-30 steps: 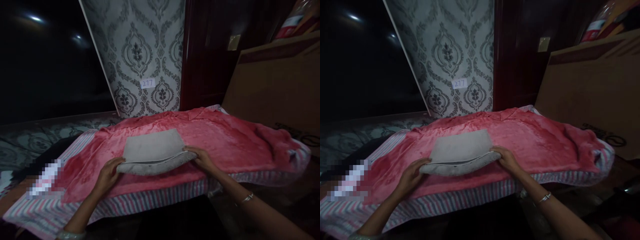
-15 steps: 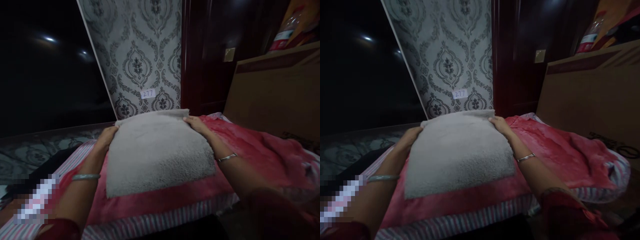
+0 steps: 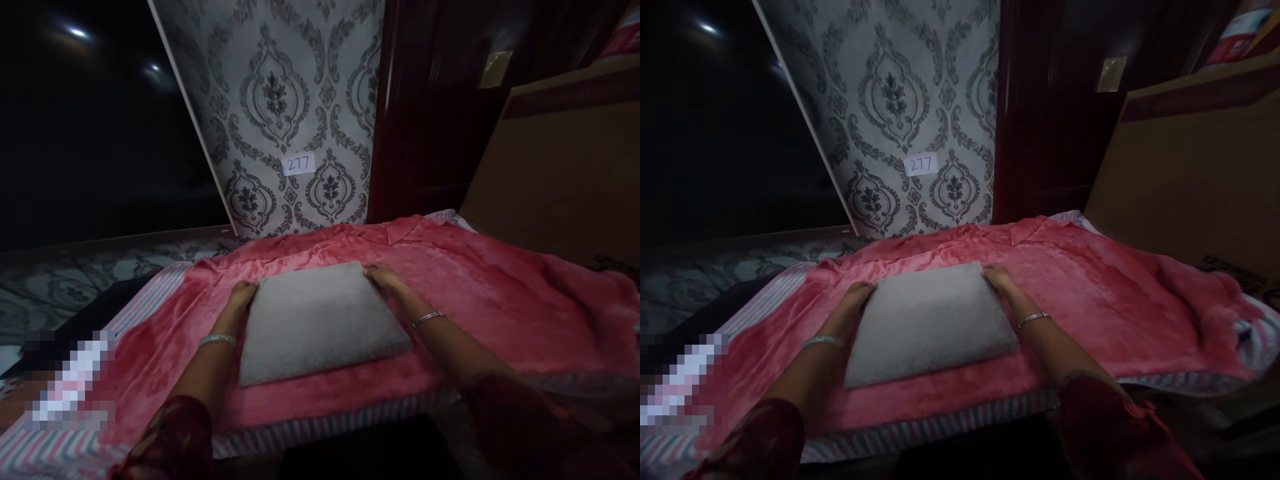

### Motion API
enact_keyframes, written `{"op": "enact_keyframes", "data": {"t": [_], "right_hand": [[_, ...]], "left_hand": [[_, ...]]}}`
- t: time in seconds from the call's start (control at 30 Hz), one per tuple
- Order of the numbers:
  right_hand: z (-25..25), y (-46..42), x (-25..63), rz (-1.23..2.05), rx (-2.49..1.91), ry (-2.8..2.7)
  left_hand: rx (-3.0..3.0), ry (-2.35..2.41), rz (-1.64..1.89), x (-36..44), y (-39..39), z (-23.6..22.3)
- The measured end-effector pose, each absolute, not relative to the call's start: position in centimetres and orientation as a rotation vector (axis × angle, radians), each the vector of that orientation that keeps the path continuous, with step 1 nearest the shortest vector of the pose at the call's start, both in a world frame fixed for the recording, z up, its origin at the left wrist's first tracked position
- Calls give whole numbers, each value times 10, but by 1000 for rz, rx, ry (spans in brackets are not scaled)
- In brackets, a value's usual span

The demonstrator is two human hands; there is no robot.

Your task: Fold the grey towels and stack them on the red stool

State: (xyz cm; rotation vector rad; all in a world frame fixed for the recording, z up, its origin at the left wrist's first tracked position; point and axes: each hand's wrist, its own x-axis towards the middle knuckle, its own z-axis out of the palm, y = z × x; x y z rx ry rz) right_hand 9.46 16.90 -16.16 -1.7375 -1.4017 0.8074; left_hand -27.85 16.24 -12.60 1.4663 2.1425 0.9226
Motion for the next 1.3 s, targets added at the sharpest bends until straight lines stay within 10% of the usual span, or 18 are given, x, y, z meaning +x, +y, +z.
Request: {"op": "enact_keyframes", "data": {"t": [0.37,0.93,1.3], "right_hand": [[-180,135,10,10,-1895,-2136],[-179,133,9,12,-1928,-2149],[-167,76,23,88,-1857,-2260]], "left_hand": [[2662,1801,237,-131,119,-173],[2151,2201,132,-277,127,-144],[2692,1705,194,-142,44,-154]]}}
